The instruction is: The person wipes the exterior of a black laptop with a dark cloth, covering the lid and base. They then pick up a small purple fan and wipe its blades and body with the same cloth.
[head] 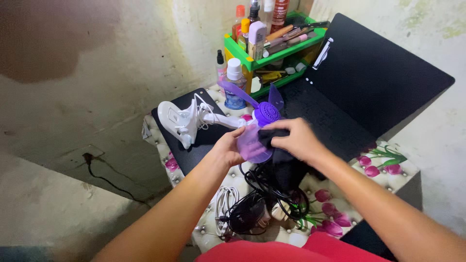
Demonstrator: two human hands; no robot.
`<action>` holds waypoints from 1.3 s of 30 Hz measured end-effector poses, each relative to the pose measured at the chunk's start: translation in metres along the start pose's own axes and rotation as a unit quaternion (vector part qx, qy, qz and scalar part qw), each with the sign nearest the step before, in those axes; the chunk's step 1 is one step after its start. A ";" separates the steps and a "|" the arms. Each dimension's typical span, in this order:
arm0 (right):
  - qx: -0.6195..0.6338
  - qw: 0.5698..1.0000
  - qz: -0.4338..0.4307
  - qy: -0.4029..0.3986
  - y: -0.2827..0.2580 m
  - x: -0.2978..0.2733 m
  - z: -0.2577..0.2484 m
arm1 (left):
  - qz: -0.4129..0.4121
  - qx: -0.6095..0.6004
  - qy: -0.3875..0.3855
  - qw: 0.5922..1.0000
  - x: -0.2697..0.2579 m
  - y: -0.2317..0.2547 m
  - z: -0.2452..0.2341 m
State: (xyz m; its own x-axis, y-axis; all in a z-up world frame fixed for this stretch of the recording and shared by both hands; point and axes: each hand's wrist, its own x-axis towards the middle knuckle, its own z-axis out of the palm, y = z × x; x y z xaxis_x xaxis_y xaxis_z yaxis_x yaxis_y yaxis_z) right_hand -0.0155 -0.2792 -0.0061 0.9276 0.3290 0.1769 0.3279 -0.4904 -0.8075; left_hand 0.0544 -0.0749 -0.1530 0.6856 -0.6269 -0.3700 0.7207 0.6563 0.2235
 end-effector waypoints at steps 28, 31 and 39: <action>-0.174 0.967 -0.133 0.129 0.003 0.018 0.052 | -0.035 -0.076 0.064 0.994 -0.020 -0.026 0.021; -0.150 0.967 -0.185 0.087 -0.005 0.004 0.055 | -0.042 -0.080 0.073 0.993 -0.001 -0.017 -0.007; -0.167 0.975 -0.132 0.062 -0.004 0.000 0.041 | -0.040 -0.056 0.106 0.992 0.008 -0.021 -0.006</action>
State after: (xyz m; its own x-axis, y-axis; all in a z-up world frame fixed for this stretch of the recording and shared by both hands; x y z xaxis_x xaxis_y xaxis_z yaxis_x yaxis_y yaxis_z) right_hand -0.0246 -0.2445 -0.0255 0.8113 0.3892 0.4363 0.5782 -0.6447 -0.5000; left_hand 0.0445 -0.0916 -0.1661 0.5813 -0.5835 -0.5672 0.7475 0.6582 0.0890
